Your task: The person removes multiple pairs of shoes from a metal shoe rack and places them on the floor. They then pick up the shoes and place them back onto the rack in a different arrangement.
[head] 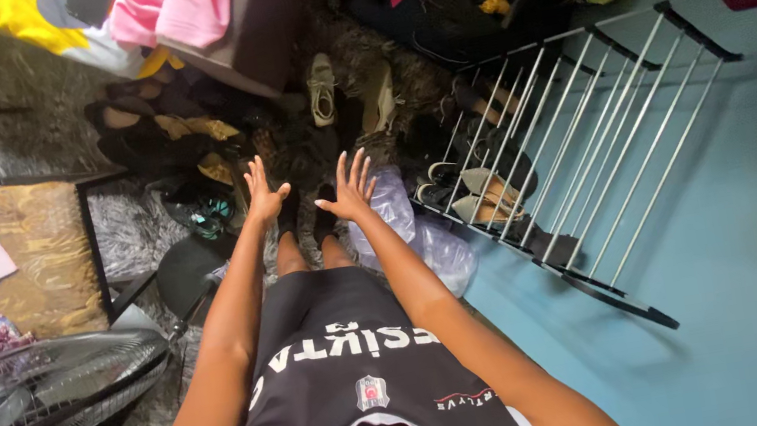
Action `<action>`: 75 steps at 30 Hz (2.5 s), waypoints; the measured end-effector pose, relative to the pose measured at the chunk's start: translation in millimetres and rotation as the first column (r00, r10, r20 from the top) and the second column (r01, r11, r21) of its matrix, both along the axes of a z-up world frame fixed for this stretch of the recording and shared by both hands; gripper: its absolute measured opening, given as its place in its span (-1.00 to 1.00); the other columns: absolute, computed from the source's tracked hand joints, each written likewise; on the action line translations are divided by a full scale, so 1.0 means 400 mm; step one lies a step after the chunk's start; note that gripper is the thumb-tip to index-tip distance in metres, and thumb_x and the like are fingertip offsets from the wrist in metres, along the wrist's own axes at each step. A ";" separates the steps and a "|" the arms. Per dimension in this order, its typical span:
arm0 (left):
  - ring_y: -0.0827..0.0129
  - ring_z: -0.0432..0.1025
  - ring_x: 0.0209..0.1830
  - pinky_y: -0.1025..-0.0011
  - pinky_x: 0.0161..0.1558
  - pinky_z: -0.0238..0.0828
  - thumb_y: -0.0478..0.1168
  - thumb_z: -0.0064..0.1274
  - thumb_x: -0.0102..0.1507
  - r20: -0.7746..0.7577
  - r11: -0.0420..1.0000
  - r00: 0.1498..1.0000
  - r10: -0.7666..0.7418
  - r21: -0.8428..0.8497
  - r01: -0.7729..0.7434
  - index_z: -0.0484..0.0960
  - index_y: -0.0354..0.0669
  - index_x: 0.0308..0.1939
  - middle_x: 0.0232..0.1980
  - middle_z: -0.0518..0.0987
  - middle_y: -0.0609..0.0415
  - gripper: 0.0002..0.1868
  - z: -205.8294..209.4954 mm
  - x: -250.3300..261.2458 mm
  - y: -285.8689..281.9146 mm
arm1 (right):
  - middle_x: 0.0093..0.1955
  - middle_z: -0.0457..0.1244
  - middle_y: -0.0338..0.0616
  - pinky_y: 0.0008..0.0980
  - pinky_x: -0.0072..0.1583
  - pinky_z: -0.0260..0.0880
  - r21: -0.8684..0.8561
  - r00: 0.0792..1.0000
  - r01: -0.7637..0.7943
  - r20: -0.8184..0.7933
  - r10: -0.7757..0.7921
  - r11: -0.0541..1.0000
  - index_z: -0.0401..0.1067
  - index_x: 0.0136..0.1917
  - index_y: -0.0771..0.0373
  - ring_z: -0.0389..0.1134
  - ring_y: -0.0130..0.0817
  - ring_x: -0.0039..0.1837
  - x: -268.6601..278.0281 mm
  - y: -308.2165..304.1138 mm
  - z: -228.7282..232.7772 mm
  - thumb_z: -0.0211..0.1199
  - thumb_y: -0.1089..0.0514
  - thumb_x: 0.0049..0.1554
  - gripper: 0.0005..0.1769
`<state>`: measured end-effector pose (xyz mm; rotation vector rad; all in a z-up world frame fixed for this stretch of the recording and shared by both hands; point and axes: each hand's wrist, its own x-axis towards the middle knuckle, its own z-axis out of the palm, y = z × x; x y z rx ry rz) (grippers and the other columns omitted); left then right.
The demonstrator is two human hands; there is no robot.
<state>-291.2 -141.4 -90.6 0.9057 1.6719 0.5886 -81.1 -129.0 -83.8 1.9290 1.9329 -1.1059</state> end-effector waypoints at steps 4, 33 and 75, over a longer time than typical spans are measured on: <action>0.00 -0.58 0.72 0.06 0.58 -0.33 -0.24 0.30 0.18 0.009 0.998 0.999 -0.037 -0.040 0.038 -0.24 0.13 0.68 0.74 -0.37 -0.06 0.19 0.013 0.040 0.017 | 0.66 -0.88 0.17 0.51 0.51 -0.48 0.023 0.999 0.031 -0.029 -0.030 0.999 -0.74 0.67 -0.01 -0.85 0.24 0.68 0.006 0.007 0.007 0.50 -0.41 -0.10 0.63; -0.28 -0.27 0.67 -0.07 0.57 -0.23 -0.18 0.50 -0.04 -0.275 0.411 0.525 -0.805 0.380 0.829 -0.16 0.06 0.65 0.65 -0.14 -0.32 0.37 0.275 0.456 0.328 | 0.70 -0.78 0.36 0.28 0.55 -0.19 0.103 0.442 0.897 -0.215 -0.871 0.430 -0.80 0.65 -0.05 -0.53 0.38 0.68 0.327 -0.092 0.158 0.56 -0.35 -0.19 0.72; 0.01 0.54 -0.04 0.06 -0.13 0.64 -0.30 0.06 0.28 0.727 0.353 0.342 -0.595 -0.146 0.924 0.52 -0.25 0.10 0.00 0.58 -0.16 -0.70 -0.747 1.296 0.315 | 0.05 0.43 -0.10 -0.22 0.09 0.58 -0.888 -0.529 0.084 -0.424 0.735 -0.452 0.43 0.21 0.16 0.52 -0.20 0.04 0.685 -0.065 -0.695 0.26 0.13 0.18 -0.68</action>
